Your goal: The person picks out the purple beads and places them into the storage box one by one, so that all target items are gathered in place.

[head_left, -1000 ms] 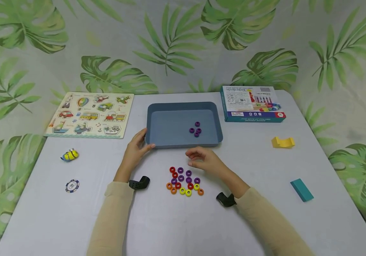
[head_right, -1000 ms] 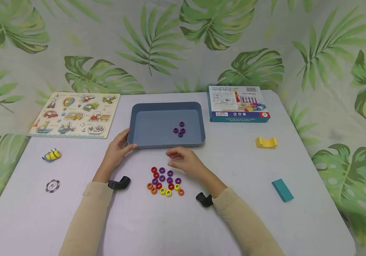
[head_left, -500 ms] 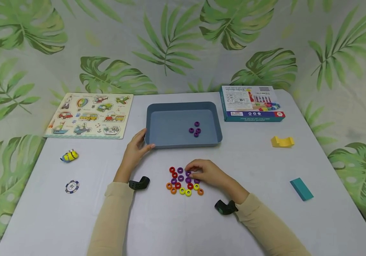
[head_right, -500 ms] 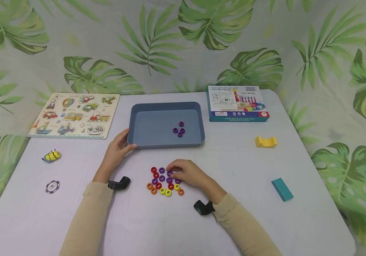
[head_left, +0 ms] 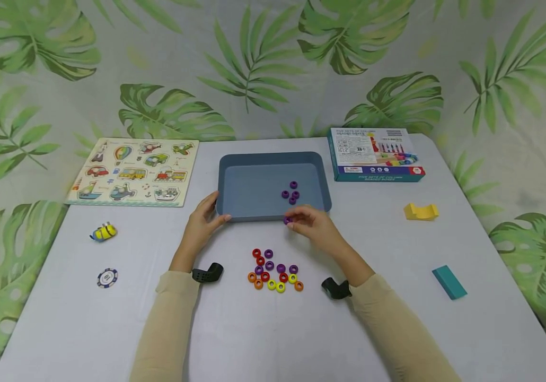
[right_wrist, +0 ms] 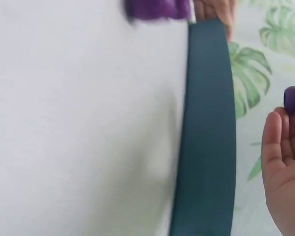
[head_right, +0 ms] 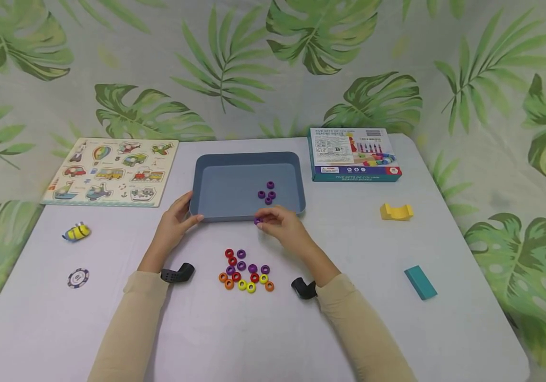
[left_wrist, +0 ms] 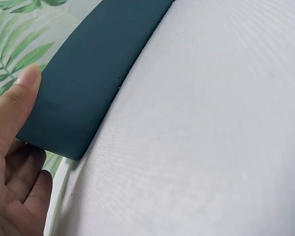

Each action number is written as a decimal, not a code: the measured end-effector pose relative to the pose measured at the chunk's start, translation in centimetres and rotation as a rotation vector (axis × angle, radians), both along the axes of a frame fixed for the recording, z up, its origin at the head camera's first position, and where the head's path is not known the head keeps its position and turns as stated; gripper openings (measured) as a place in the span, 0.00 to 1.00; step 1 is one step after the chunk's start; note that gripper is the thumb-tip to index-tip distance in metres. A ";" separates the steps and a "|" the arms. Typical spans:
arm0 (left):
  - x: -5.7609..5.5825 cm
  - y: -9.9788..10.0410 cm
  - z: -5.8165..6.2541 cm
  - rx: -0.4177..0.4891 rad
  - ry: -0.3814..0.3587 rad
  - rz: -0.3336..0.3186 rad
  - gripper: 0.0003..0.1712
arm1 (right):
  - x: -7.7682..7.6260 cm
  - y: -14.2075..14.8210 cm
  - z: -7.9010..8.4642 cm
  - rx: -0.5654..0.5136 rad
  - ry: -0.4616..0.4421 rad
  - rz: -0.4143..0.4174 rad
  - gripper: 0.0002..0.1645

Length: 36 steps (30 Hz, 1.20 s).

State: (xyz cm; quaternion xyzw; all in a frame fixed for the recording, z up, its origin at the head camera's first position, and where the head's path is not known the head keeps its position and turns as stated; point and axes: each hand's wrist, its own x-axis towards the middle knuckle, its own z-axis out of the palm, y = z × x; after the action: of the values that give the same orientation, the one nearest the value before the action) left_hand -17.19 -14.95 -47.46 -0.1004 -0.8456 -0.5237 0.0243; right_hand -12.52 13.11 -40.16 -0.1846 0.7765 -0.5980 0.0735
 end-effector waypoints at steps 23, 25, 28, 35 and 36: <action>-0.1 -0.1 -0.1 0.016 0.023 -0.001 0.42 | -9.8 0.6 -4.2 0.356 -0.072 -0.056 0.11; 0.0 -0.1 -0.1 0.016 0.021 -0.002 0.42 | -9.9 0.5 -4.2 0.371 -0.081 -0.059 0.10; 0.0 -0.1 0.0 0.017 0.020 -0.003 0.42 | -9.9 0.4 -4.3 0.386 -0.095 -0.073 0.10; -0.1 -0.1 -0.1 0.021 0.023 -0.008 0.42 | -8.9 0.4 -3.3 0.330 -0.079 -0.080 0.13; -0.1 0.0 -0.1 0.022 0.022 -0.006 0.42 | -8.5 0.4 -3.0 0.301 -0.065 -0.076 0.14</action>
State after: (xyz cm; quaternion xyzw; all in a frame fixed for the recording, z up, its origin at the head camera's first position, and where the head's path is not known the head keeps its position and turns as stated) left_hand -17.31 -14.99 -47.57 -0.1083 -0.8391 -0.5321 0.0331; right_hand -21.07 13.46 -43.16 -0.1227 0.8610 -0.4827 0.1027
